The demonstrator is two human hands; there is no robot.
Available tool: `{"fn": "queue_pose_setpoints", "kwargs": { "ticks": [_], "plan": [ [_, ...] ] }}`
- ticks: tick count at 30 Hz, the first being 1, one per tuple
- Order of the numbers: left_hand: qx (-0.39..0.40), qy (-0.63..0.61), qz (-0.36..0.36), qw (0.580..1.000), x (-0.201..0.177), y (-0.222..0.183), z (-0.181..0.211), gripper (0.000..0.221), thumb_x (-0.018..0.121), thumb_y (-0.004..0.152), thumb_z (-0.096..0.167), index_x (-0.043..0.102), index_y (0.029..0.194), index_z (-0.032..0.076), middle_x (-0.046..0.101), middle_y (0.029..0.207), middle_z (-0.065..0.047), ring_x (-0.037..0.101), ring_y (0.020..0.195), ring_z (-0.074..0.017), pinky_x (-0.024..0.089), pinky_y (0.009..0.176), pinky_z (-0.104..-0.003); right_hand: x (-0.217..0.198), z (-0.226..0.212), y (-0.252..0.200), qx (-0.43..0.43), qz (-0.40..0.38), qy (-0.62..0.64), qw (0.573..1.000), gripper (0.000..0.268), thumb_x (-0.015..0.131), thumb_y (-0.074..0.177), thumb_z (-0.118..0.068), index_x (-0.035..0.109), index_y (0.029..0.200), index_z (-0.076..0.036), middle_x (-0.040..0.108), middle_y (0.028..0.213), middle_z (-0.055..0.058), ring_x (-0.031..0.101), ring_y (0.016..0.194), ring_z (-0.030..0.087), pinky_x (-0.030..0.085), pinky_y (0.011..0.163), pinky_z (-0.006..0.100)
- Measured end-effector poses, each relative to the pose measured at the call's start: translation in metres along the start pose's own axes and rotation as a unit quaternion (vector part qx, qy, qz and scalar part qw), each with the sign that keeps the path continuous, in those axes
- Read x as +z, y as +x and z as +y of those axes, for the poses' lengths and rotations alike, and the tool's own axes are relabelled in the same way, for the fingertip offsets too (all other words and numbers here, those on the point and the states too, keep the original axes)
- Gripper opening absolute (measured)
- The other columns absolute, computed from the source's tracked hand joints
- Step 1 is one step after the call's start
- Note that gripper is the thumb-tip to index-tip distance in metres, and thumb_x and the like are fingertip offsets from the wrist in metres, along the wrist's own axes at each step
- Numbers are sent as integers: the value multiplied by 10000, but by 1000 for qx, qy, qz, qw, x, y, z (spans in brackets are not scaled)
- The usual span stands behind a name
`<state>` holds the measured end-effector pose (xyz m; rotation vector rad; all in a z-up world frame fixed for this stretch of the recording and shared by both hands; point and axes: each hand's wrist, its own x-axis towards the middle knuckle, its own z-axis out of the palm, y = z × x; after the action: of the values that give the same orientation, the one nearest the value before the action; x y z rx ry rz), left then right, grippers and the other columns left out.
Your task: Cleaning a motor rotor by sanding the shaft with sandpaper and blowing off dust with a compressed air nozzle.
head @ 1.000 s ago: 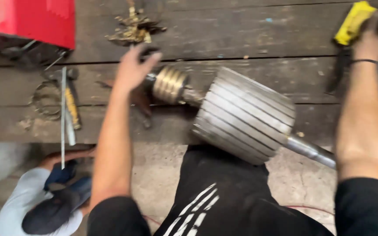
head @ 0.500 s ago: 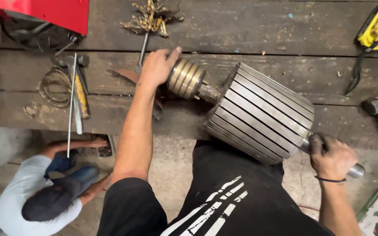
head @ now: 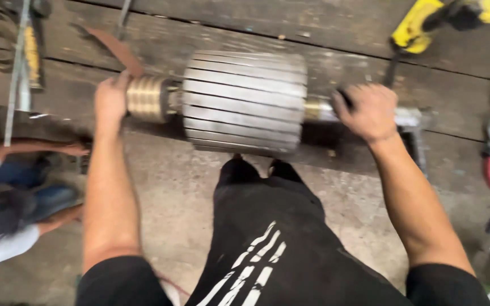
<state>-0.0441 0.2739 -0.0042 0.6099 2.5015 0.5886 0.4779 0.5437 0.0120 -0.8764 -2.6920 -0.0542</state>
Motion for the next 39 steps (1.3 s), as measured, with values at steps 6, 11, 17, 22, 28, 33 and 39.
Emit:
{"fn": "queue_pose_setpoints", "kwargs": {
  "ticks": [6,11,17,22,28,33,39],
  "plan": [
    [-46,-45,47,997,27,-55,-99,598,560,1165,410,571,745,-16,457,689,-43,420,739,-168,392,677,-474,21,31,78,-116,101,10,988,381,657,1064,-401,555,759,-195,595,698,4,625,651,274,434,596,401],
    [-116,-111,81,984,28,-110,-67,412,541,1090,367,525,825,52,446,803,4,398,723,-186,353,627,-445,5,-17,82,-38,-113,34,992,471,455,1045,-529,733,1022,-150,737,873,114,669,809,353,446,767,523],
    [-46,-64,80,994,31,-122,-74,253,515,987,248,403,822,91,368,864,28,332,787,-168,333,646,-455,-1,-42,35,-213,-34,48,975,575,540,898,-234,567,1442,-51,614,1391,176,569,1239,362,383,1126,548],
    [-36,-72,102,992,37,-147,-71,410,592,1014,356,760,1023,-18,712,887,-24,501,911,-97,457,725,-430,35,-48,46,-236,-70,-66,967,380,513,878,-149,632,1212,-13,668,1145,178,615,997,312,508,878,402],
    [-7,-118,128,985,44,-153,-68,357,515,981,283,390,673,152,364,686,30,293,654,-172,269,557,-432,21,-49,135,-154,-501,66,849,529,857,631,-499,792,1007,-132,768,1034,171,731,967,404,584,857,491],
    [-53,-111,158,980,41,-152,-57,410,594,1004,289,317,719,185,267,790,82,274,704,-151,244,572,-428,21,-53,152,-88,-640,154,747,581,887,585,-297,778,1127,-118,800,1080,41,701,966,214,512,851,321],
    [-17,-89,143,986,43,-136,-86,328,570,1008,218,374,767,113,297,882,60,325,768,-151,321,622,-431,40,-55,32,-162,-22,12,987,453,622,809,-17,670,1254,-83,713,1144,135,656,1018,319,490,1019,503]
  ]
}}
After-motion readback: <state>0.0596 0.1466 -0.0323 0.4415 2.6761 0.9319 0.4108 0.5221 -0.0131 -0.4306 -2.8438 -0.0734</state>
